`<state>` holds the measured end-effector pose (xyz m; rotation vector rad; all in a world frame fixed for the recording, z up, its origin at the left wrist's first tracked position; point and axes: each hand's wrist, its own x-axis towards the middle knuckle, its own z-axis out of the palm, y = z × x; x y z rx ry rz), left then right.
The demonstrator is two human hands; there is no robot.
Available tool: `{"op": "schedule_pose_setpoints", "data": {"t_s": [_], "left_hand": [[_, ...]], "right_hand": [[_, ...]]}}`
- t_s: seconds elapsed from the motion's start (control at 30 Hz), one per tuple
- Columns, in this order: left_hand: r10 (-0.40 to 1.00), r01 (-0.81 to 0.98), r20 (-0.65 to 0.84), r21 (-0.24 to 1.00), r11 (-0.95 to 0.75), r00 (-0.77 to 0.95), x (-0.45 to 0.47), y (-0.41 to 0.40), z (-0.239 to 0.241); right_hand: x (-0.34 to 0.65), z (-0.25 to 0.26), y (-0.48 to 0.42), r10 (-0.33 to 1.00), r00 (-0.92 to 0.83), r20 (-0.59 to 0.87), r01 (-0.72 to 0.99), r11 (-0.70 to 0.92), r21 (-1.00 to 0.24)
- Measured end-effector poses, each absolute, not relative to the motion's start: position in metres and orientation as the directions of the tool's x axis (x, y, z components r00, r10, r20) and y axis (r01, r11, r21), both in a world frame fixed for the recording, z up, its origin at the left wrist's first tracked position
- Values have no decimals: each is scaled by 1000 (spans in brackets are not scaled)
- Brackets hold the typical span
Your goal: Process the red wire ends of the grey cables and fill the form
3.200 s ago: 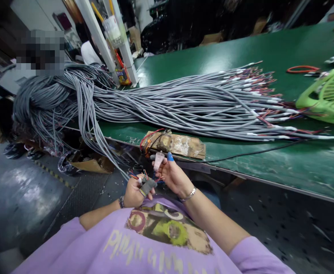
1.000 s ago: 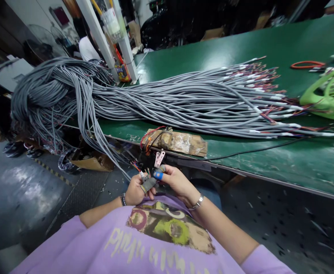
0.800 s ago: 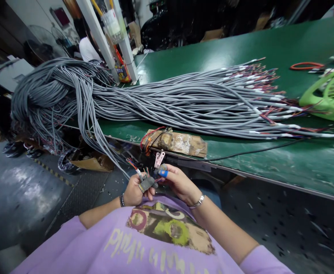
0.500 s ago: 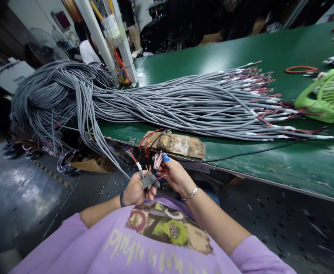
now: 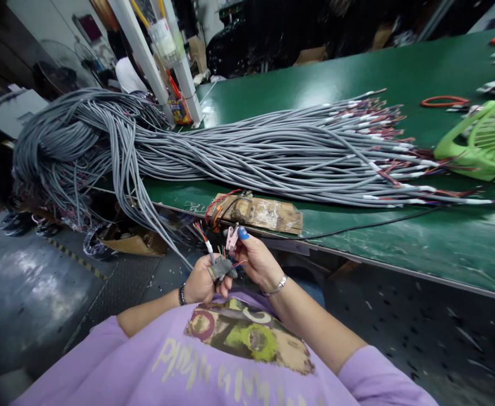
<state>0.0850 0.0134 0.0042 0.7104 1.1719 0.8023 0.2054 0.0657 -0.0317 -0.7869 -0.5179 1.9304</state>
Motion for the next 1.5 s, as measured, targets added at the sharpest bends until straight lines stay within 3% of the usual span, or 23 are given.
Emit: {"op": "schedule_pose_setpoints", "data": {"t_s": [0.27,0.47,0.63,0.83,0.97,1.07,1.3,1.5], "left_hand": [[853,-167,-490,839,517,182,80,10,6],[859,-83,-468,866,493,209,74,5,1],[849,3,-467,876,482,248,74,6,1],[750,144,-536,839,524,387,75,9,3],[799,87,-513,853,514,312,75,10,2],[862,17,-458,885,466,218,75,9,0],[885,-4,-435,897,442,163,74,6,-1],[902,-13,-389,917,398,189,69,4,-6]], "right_hand": [[216,-41,63,810,-477,-342,-596,-584,-552],[234,-26,54,744,-612,-267,-386,-576,-721],[234,-5,50,764,-571,-300,-266,-518,-813],[231,-14,48,745,-573,-341,-233,-547,-804],[242,-26,47,786,-484,-385,-338,-573,-746],[246,-21,42,767,-479,-427,-313,-604,-733],[221,-10,27,861,-334,-383,-333,-488,-807],[212,-12,32,877,-343,-337,-219,-423,-879]]}}
